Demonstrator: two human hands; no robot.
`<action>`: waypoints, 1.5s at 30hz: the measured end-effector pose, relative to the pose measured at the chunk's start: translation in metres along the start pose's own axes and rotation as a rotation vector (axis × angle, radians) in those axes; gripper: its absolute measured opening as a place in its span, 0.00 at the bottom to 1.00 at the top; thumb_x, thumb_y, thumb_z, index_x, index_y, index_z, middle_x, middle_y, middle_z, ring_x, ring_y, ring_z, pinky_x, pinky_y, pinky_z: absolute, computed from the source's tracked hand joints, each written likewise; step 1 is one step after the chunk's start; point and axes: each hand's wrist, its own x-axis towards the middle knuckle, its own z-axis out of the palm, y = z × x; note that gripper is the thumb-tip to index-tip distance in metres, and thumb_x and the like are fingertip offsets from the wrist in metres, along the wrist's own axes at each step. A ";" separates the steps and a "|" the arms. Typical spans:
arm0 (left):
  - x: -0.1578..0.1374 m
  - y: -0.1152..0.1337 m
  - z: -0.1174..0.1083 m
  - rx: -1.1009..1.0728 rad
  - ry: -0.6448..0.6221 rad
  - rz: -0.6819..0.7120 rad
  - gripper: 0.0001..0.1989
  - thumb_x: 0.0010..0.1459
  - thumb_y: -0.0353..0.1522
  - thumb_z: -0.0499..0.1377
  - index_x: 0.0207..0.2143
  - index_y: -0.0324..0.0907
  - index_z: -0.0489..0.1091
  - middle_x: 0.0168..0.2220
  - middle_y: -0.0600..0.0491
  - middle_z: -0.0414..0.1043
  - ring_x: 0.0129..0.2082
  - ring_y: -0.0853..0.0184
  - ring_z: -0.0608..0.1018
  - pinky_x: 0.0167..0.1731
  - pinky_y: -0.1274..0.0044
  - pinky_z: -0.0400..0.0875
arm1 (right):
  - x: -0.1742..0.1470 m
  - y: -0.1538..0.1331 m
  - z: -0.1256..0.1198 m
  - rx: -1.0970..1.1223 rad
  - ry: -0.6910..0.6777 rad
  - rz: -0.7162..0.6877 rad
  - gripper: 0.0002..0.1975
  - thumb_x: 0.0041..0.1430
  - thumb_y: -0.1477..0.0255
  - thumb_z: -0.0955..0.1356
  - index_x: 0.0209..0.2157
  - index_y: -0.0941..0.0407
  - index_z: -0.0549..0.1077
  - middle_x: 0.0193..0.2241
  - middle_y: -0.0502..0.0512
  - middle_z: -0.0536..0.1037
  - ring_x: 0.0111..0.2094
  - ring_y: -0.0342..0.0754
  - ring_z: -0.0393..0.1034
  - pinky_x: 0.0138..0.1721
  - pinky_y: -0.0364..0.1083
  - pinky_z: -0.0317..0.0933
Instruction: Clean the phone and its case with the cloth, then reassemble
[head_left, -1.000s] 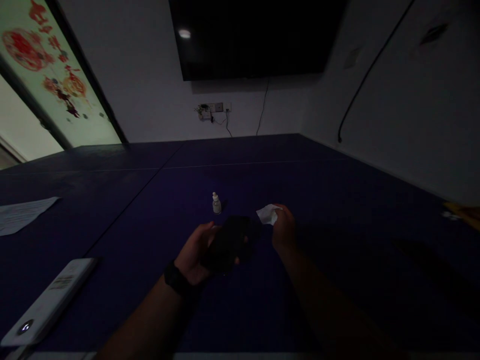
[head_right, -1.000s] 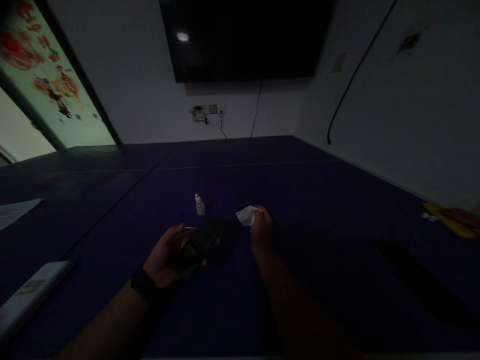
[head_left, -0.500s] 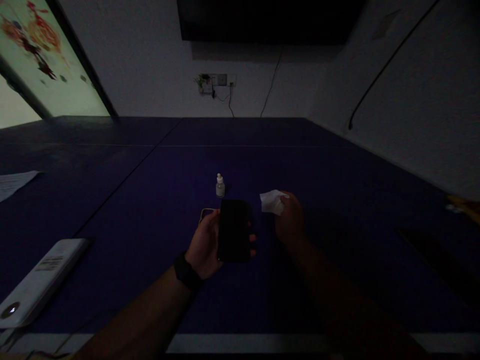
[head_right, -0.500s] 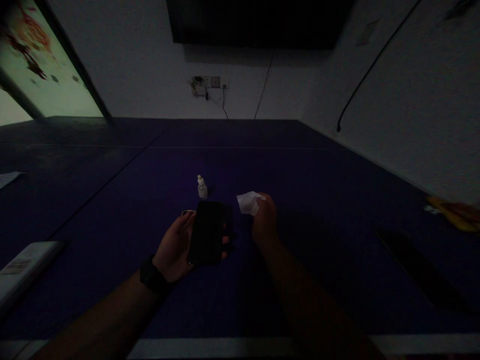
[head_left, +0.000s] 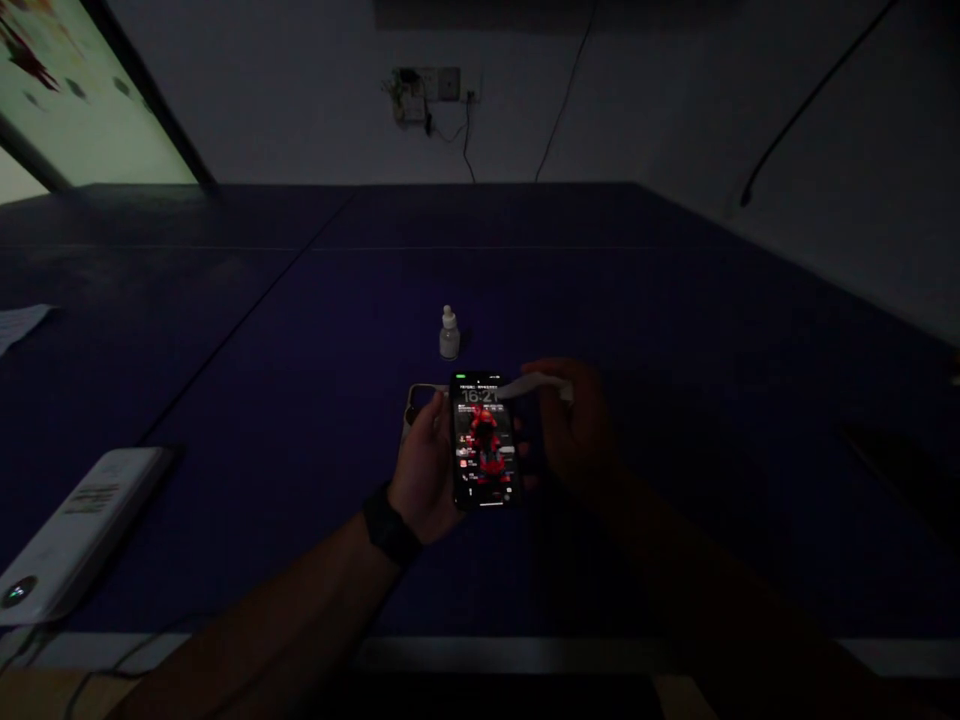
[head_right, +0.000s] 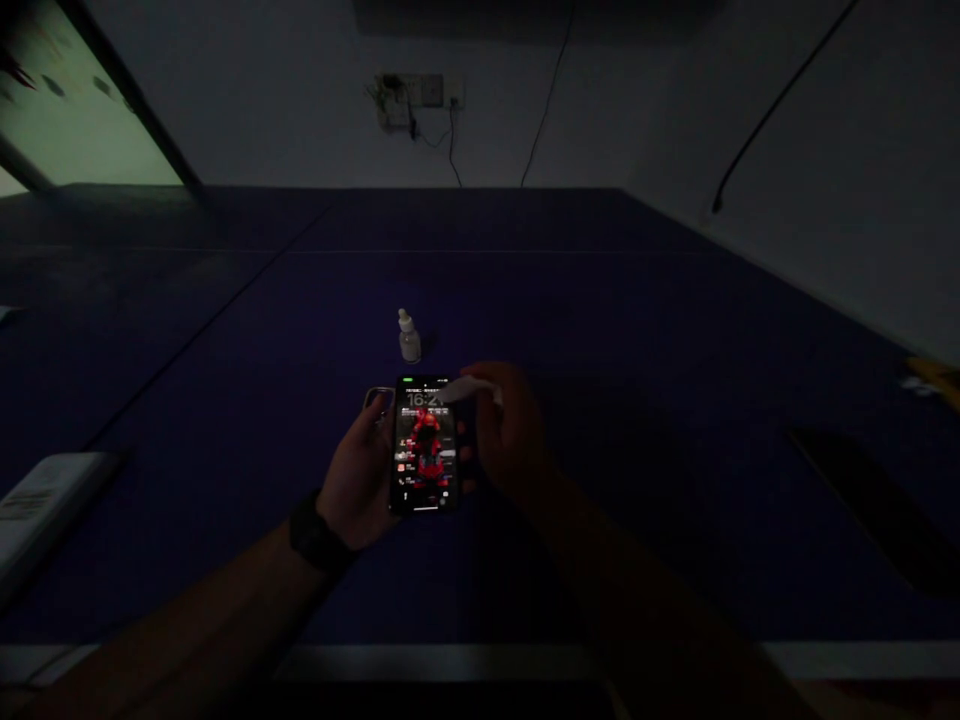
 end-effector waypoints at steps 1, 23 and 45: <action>0.000 0.000 0.001 -0.010 -0.001 0.003 0.28 0.70 0.51 0.45 0.57 0.42 0.69 0.47 0.43 0.77 0.44 0.56 0.82 0.48 0.59 0.75 | -0.001 -0.001 -0.001 -0.011 -0.036 -0.041 0.09 0.69 0.71 0.62 0.47 0.50 0.71 0.43 0.55 0.78 0.45 0.51 0.74 0.46 0.52 0.68; -0.001 0.005 -0.009 -0.015 -0.047 -0.095 0.33 0.68 0.55 0.45 0.48 0.37 0.73 0.37 0.44 0.80 0.35 0.60 0.82 0.41 0.64 0.77 | 0.009 0.011 -0.004 0.037 0.144 0.146 0.14 0.63 0.69 0.65 0.50 0.49 0.64 0.40 0.52 0.71 0.36 0.50 0.70 0.36 0.51 0.68; 0.004 -0.007 -0.008 -0.053 -0.071 -0.103 0.32 0.66 0.54 0.50 0.56 0.38 0.71 0.42 0.42 0.80 0.39 0.55 0.83 0.45 0.62 0.75 | -0.002 -0.010 -0.007 -0.168 -0.189 -0.322 0.10 0.64 0.73 0.67 0.47 0.51 0.71 0.50 0.59 0.70 0.52 0.56 0.69 0.51 0.57 0.69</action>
